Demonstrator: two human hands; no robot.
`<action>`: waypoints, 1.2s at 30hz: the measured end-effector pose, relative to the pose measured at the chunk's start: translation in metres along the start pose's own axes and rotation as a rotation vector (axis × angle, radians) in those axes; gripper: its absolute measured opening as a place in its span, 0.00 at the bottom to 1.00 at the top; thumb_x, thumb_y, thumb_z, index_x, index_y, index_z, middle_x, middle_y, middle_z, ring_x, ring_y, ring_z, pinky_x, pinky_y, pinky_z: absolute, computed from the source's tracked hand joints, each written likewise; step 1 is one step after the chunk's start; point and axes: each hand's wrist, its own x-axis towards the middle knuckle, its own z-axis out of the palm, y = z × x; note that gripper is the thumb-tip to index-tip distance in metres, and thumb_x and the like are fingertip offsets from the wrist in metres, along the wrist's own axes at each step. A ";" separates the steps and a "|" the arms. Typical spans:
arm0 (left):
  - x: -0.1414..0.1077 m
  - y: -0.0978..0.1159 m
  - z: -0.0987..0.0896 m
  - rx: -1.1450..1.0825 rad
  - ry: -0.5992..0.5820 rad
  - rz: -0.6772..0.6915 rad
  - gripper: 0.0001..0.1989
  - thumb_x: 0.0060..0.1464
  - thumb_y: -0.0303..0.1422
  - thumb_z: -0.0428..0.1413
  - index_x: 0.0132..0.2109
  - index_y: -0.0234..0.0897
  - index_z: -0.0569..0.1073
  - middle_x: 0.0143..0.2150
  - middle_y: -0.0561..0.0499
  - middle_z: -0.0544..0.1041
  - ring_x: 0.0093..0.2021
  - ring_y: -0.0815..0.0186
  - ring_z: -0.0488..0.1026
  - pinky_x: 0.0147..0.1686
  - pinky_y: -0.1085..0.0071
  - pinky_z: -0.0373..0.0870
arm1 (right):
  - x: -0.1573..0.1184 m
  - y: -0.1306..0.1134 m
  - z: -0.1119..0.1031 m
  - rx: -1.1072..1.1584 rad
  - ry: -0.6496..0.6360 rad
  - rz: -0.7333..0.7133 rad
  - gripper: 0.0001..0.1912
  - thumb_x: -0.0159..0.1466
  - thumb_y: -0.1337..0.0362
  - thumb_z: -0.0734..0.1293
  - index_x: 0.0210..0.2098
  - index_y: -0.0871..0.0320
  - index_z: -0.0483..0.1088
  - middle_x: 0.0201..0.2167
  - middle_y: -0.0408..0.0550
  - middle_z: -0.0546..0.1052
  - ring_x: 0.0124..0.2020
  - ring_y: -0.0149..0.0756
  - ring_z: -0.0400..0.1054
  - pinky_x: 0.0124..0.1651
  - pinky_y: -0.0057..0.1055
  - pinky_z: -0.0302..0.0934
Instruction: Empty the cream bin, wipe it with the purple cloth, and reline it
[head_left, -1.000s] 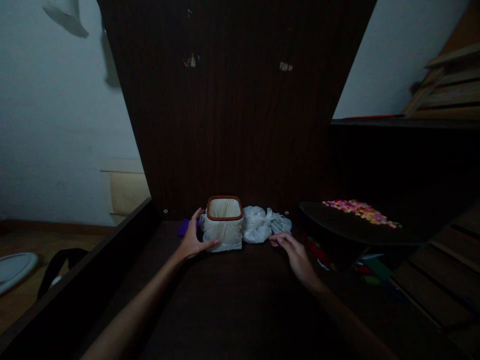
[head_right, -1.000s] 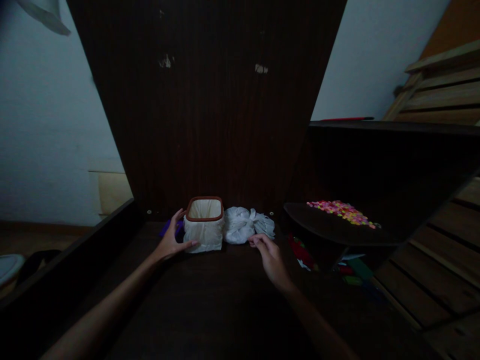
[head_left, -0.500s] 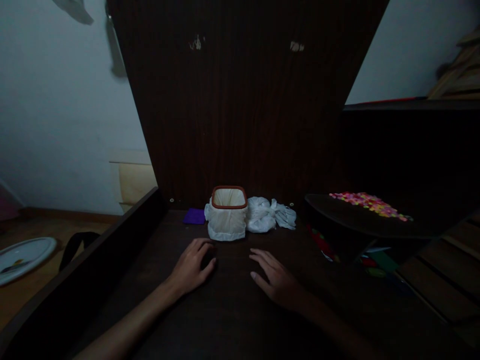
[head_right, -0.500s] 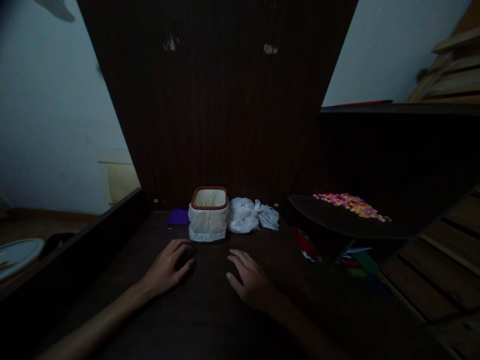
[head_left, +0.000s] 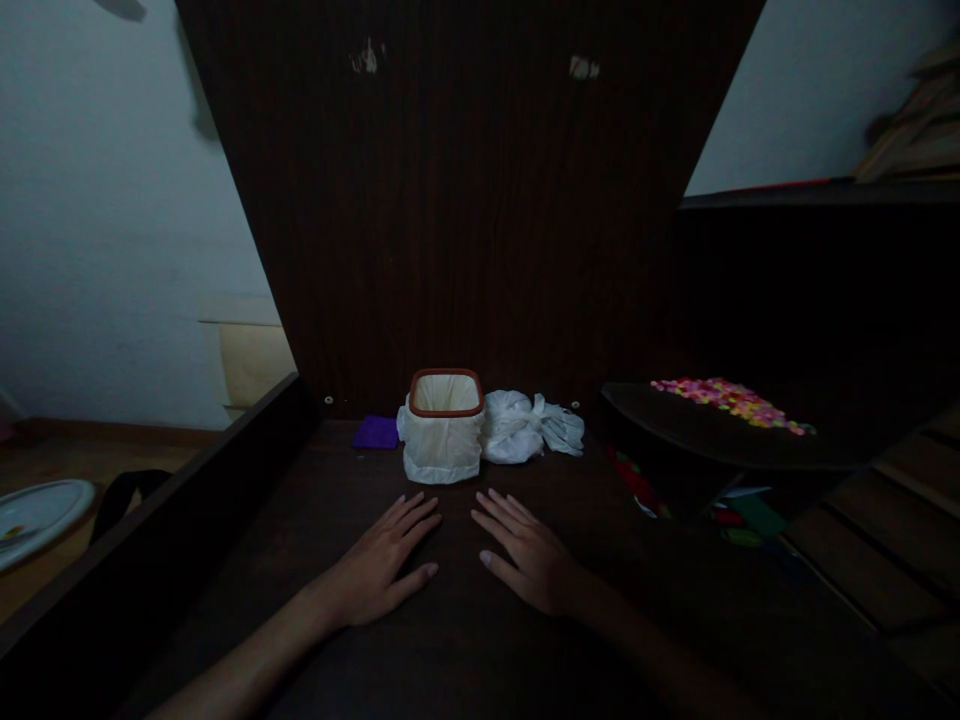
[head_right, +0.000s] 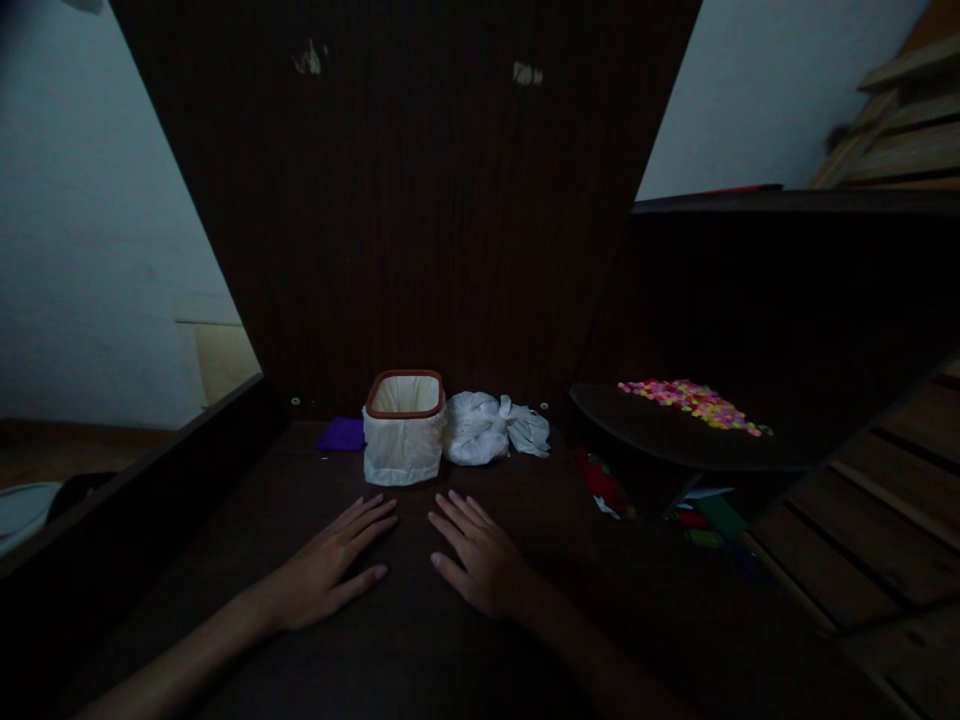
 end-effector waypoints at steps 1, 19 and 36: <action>-0.001 0.000 -0.001 -0.008 -0.003 0.007 0.29 0.70 0.46 0.51 0.72 0.43 0.61 0.75 0.43 0.59 0.75 0.47 0.56 0.72 0.42 0.57 | 0.000 0.000 0.000 0.000 -0.001 0.005 0.30 0.74 0.56 0.60 0.71 0.61 0.60 0.75 0.55 0.53 0.76 0.50 0.44 0.76 0.56 0.42; -0.001 -0.002 -0.012 -0.081 -0.169 -0.037 0.33 0.69 0.48 0.51 0.75 0.47 0.53 0.78 0.45 0.51 0.77 0.43 0.47 0.71 0.34 0.52 | -0.008 0.006 0.009 0.047 0.028 0.002 0.30 0.75 0.52 0.60 0.73 0.55 0.57 0.75 0.52 0.52 0.76 0.52 0.43 0.75 0.59 0.42; -0.004 0.002 -0.013 -0.129 -0.105 -0.042 0.34 0.68 0.48 0.53 0.75 0.51 0.51 0.78 0.47 0.51 0.77 0.44 0.47 0.71 0.36 0.52 | -0.007 0.016 0.018 0.049 0.027 -0.012 0.32 0.74 0.55 0.62 0.74 0.50 0.54 0.75 0.51 0.52 0.76 0.53 0.45 0.74 0.58 0.46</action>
